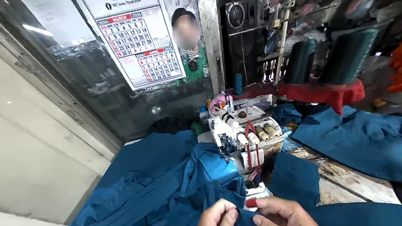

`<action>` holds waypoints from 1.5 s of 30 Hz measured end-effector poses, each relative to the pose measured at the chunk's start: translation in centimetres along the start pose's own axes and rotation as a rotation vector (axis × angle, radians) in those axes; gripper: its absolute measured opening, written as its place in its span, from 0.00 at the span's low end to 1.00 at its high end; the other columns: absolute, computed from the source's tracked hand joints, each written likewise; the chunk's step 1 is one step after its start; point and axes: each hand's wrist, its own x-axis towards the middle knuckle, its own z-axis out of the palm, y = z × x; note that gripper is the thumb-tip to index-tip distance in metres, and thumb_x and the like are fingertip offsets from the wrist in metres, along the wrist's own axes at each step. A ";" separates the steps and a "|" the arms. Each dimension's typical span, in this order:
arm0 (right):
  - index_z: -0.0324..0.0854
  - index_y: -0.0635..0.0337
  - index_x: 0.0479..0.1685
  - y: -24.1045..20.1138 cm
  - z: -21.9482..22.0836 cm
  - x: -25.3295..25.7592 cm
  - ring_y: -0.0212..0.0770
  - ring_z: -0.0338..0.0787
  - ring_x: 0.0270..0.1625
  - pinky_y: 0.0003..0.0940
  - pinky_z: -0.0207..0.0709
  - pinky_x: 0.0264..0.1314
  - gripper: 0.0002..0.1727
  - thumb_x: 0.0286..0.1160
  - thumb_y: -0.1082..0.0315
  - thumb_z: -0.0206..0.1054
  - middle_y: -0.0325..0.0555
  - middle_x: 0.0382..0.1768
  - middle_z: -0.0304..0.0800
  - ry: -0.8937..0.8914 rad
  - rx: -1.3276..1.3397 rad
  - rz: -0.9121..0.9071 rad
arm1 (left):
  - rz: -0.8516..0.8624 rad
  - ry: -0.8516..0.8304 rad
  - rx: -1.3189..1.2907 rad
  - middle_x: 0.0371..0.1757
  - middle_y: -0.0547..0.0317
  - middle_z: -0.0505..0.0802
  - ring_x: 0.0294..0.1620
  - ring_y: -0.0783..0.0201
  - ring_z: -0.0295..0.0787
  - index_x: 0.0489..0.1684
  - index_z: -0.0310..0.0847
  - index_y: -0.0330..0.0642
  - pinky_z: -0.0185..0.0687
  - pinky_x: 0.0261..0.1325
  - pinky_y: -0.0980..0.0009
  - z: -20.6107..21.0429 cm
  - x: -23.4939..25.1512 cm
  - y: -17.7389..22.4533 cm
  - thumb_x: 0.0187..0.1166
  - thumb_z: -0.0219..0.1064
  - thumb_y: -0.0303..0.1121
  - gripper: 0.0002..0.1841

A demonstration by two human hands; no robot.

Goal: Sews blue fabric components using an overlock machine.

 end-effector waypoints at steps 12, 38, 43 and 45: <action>0.77 0.52 0.71 1.9 2.1 5.5 0.46 0.96 0.27 0.42 0.95 0.24 0.26 0.72 0.71 0.77 0.42 0.39 0.98 0.341 0.082 0.159 | 0.145 -0.012 0.831 0.32 0.73 0.90 0.35 0.75 0.87 0.37 0.88 0.56 0.86 0.39 0.69 -4.8 9.7 0.3 0.85 0.60 0.52 0.16; 0.75 0.55 0.62 0.0 3.0 8.8 0.47 0.95 0.24 0.43 0.92 0.20 0.22 0.71 0.69 0.78 0.45 0.36 0.96 0.282 0.187 0.193 | -0.062 -0.049 0.263 0.42 0.58 0.93 0.39 0.63 0.90 0.63 0.82 0.49 0.89 0.43 0.64 -12.2 13.1 2.5 0.84 0.65 0.35 0.13; 0.78 0.64 0.70 -0.2 4.2 7.0 0.56 0.97 0.52 0.53 0.93 0.57 0.18 0.91 0.62 0.59 0.56 0.53 0.95 -0.105 0.398 0.247 | 0.369 0.572 0.333 0.36 0.63 0.87 0.32 0.73 0.83 0.51 0.78 0.35 0.81 0.33 0.77 -8.4 7.0 3.4 0.78 0.58 0.23 0.08; 0.76 0.67 0.74 -0.1 5.3 7.2 0.54 0.95 0.57 0.54 0.88 0.66 0.21 0.92 0.61 0.57 0.58 0.57 0.93 -0.104 0.550 0.276 | 0.445 0.544 0.311 0.39 0.66 0.88 0.35 0.78 0.83 0.54 0.75 0.36 0.82 0.37 0.79 -5.5 3.0 3.3 0.83 0.59 0.25 0.08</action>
